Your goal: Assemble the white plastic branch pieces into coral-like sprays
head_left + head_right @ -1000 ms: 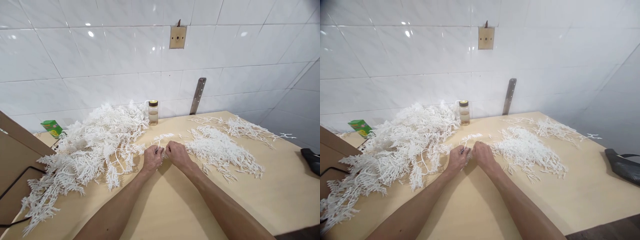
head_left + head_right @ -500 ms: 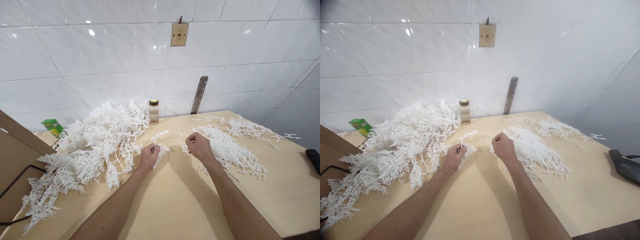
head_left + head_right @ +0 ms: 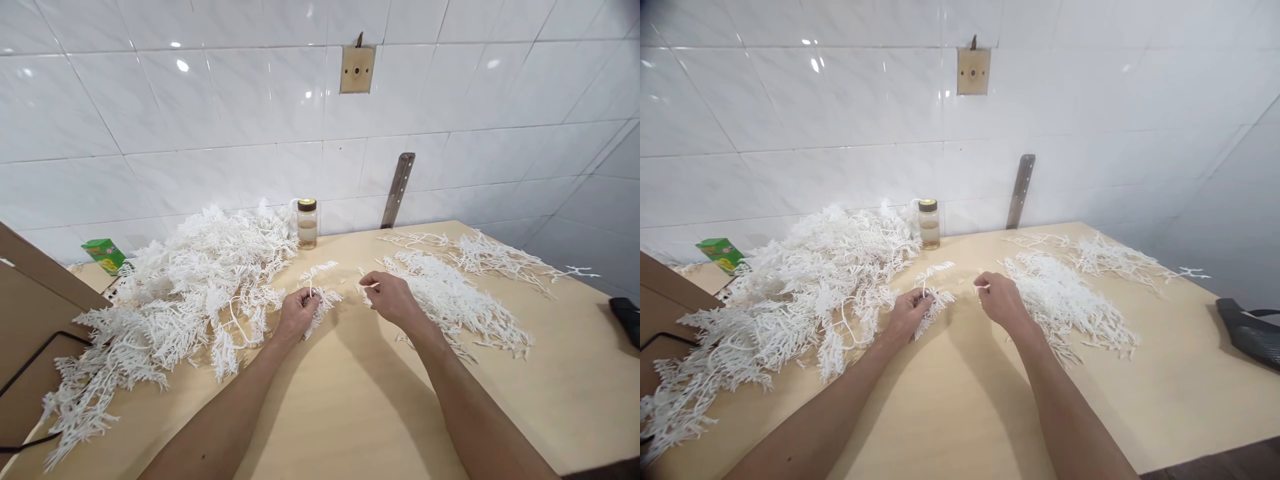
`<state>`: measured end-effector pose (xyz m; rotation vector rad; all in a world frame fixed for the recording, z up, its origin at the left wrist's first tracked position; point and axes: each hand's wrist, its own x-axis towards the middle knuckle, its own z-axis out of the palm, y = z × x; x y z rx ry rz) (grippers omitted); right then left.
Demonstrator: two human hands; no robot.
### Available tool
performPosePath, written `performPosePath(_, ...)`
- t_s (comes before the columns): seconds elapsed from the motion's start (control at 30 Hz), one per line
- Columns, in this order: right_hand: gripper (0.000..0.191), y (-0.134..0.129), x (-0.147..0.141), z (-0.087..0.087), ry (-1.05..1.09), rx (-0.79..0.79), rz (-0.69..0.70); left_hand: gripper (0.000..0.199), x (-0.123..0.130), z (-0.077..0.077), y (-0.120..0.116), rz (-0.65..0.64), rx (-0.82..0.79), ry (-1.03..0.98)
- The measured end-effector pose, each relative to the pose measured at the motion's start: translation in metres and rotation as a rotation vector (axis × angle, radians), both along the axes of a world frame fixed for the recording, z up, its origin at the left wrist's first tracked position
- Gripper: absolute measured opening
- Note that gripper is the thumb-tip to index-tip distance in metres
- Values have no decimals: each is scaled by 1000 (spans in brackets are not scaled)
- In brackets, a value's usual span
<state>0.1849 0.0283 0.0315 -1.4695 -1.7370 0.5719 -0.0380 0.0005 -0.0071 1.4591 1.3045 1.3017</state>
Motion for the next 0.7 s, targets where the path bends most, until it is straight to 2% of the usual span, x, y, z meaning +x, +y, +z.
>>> performPosePath(0.07, 14, -1, -3, -1, -156, 117, -95, 25, 0, -2, 1, -13, -3, -3)
performPosePath(0.1, 15, -2, -7, -1, -164, 156, -93, 26, 1, -2, 1, -15, -4, -2)
performPosePath(0.23, 15, -15, -41, -2, -15, 206, 97, 28, 1, -3, 2, -1, -11, 13)
performPosePath(0.33, 13, -20, -62, -8, -21, 213, 163, 31, 1, -2, 2, 3, -11, 20)
performPosePath(0.5, 15, -19, -69, -17, -25, 163, 142, 33, 3, 2, 0, -35, 25, 80)
performPosePath(0.7, 12, -22, -69, -10, 83, -34, 136, 25, 5, 5, -4, -50, 76, 162)
